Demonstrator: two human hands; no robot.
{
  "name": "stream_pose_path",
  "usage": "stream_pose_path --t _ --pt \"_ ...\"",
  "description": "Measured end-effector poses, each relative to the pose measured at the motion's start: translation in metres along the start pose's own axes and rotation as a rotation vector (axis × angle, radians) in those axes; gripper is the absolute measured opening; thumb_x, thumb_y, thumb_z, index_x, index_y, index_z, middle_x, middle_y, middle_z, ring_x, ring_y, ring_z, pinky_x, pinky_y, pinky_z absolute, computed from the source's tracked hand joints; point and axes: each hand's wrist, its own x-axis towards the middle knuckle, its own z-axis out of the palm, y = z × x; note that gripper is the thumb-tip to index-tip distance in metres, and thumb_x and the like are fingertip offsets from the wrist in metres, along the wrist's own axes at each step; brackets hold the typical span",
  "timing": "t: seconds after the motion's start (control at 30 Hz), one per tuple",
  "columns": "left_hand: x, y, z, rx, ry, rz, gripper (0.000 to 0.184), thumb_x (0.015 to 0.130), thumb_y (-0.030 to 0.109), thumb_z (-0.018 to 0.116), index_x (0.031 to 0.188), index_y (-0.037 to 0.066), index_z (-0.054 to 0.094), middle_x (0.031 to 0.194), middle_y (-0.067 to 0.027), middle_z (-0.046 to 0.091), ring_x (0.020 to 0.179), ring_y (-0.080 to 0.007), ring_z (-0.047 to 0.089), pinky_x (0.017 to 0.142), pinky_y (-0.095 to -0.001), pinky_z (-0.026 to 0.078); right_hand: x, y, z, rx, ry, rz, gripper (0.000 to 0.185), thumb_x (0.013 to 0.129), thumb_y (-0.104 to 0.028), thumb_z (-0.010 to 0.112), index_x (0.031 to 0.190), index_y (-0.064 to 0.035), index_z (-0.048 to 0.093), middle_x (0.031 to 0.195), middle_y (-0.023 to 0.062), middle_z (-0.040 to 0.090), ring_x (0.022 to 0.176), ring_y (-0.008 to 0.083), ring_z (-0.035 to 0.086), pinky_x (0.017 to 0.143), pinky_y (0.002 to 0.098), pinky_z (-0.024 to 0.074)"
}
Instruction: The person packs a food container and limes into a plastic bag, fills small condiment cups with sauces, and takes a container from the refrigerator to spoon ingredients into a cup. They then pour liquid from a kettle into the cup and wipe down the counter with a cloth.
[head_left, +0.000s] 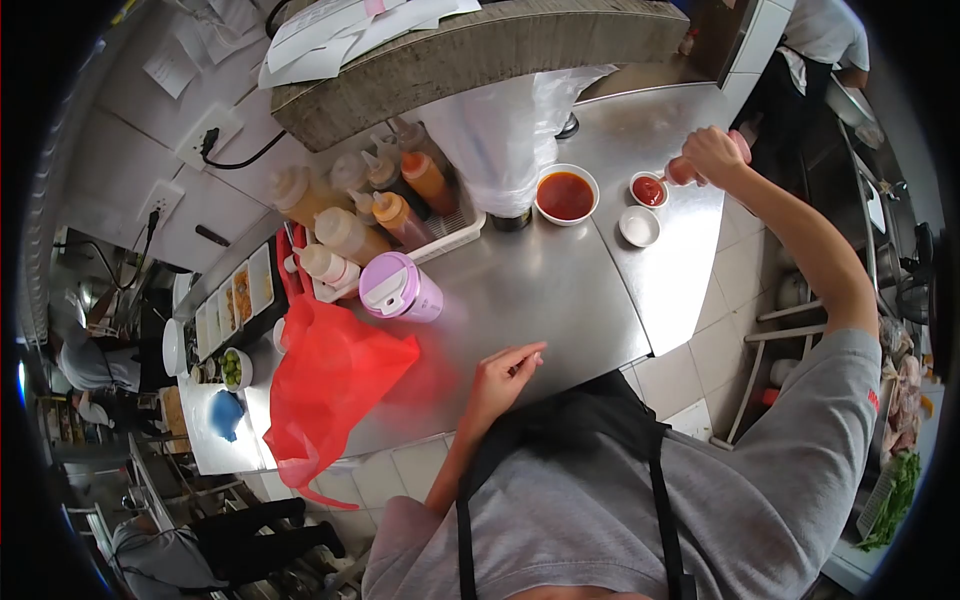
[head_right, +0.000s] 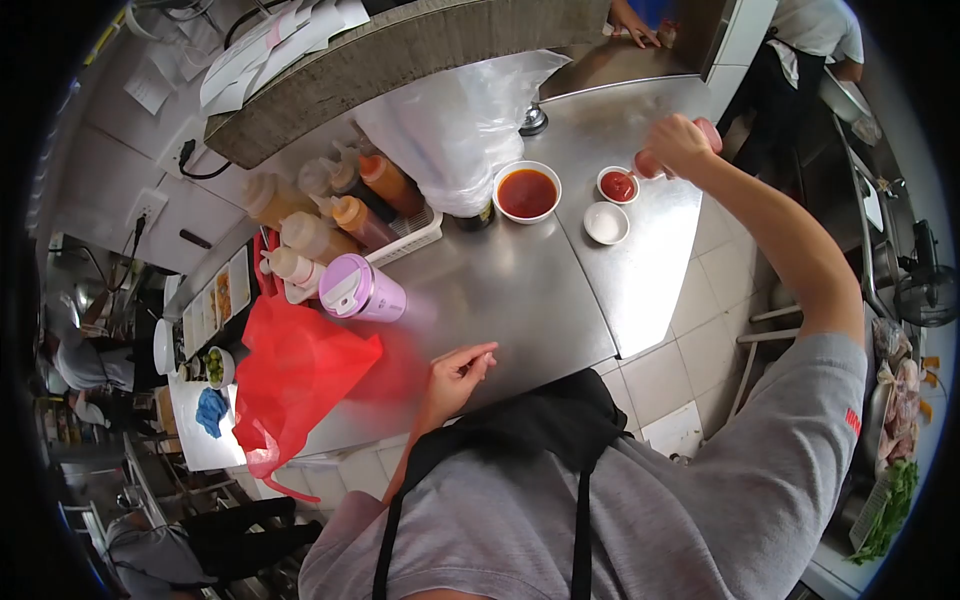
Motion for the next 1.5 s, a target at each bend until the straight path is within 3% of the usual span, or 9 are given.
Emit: stream_pose_path --t 0.1,0.3,0.43,0.57,0.77,0.97,1.2,1.4,1.5 --pt "-0.002 0.010 -0.009 0.022 -0.023 0.103 0.019 0.083 0.005 0.059 0.100 0.005 0.066 0.079 -0.0057 0.065 0.061 -0.0087 0.057 0.055 -0.0215 0.045 -0.006 -0.001 0.006 0.204 -0.221 0.157 0.036 0.051 -0.036 0.078 0.075 -0.0113 0.066 0.080 0.0040 0.062 0.082 0.0203 0.060 0.070 0.0322 0.0461" --pt "0.004 0.093 -0.085 0.282 0.101 0.266 0.019 0.082 0.004 0.059 0.100 0.002 0.065 0.078 -0.0054 0.064 0.063 -0.0086 0.056 0.058 -0.0221 0.046 -0.050 -0.017 0.004 0.559 -0.041 0.373 0.055 0.057 -0.051 0.073 0.080 -0.0022 0.063 0.084 0.0125 0.064 0.077 0.0292 0.062 0.071 0.0375 0.0468" --pt "0.035 0.121 -0.150 0.313 0.457 0.114 0.024 0.085 0.007 0.056 0.107 -0.002 0.059 0.080 -0.0039 0.063 0.072 -0.0087 0.056 0.067 -0.0222 0.045 -0.059 -0.053 -0.018 1.423 -0.020 0.235 0.046 0.065 -0.026 0.076 0.100 -0.0009 0.059 0.087 0.0114 0.062 0.081 0.0186 0.060 0.070 0.0334 0.0478" --pt "0.102 0.123 -0.187 0.587 0.454 0.017 0.034 0.083 0.023 0.058 0.104 -0.004 0.057 0.086 -0.0145 0.064 0.079 -0.0201 0.061 0.071 -0.0287 0.047 -0.047 -0.141 -0.103 1.979 0.430 -0.045 0.064 0.073 -0.019 0.072 0.123 -0.0015 0.037 0.109 0.0084 0.054 0.092 0.0172 0.054 0.081 0.0292 0.0428" --pt "0.180 0.089 -0.180 0.965 0.216 0.142 0.031 0.078 0.022 0.059 0.105 0.006 0.059 0.091 -0.0152 0.063 0.085 -0.0326 0.060 0.072 -0.0381 0.047 0.052 -0.248 -0.204 1.649 1.100 0.028 0.056 0.073 -0.018 0.070 0.118 -0.0058 0.041 0.104 0.0148 0.056 0.101 0.0291 0.053 0.083 0.0362 0.0430" --pt "0.232 0.066 -0.177 1.108 0.019 0.393 0.024 0.075 0.014 0.056 0.098 0.008 0.061 0.092 -0.0138 0.061 0.084 -0.0316 0.059 0.072 -0.0386 0.046 0.101 -0.290 -0.193 1.657 0.504 0.360 0.062 0.068 -0.022 0.071 0.118 -0.0054 0.038 0.103 0.0228 0.057 0.093 0.0398 0.056 0.077 0.0461 0.0451" --pt "0.264 0.055 -0.187 1.204 -0.204 0.285 0.012 0.070 0.019 0.059 0.074 0.008 0.060 0.077 -0.0112 0.062 0.076 -0.0274 0.061 0.065 -0.0371 0.046 0.068 -0.276 -0.171 1.576 0.911 0.230 0.064 0.073 -0.021 0.068 0.127 -0.0025 0.039 0.115 0.0213 0.053 0.105 0.0370 0.051 0.086 0.0428 0.0420" --pt "0.205 0.167 -0.199 1.019 -0.019 -0.012 0.034 0.069 0.035 0.066 0.087 0.007 0.063 0.069 -0.0082 0.062 0.065 -0.0185 0.060 0.062 -0.0305 0.048 0.016 -0.253 -0.191 1.457 1.110 0.286 0.045 0.076 -0.014 0.066 0.117 -0.0020 0.051 0.115 0.0154 0.053 0.103 0.0308 0.050 0.088 0.0376 0.0389" --pt "0.166 0.191 -0.219 0.819 0.280 0.162 0.035 0.068 0.029 0.071 0.088 0.002 0.060 0.075 -0.0072 0.063 0.069 -0.0147 0.060 0.065 -0.0296 0.048 0.003 -0.245 -0.212 1.416 1.308 0.217 0.045 0.075 -0.014 0.067 0.116 -0.0028 0.051 0.117 0.0153 0.050 0.105 0.0310 0.048 0.089 0.0403 0.0370"
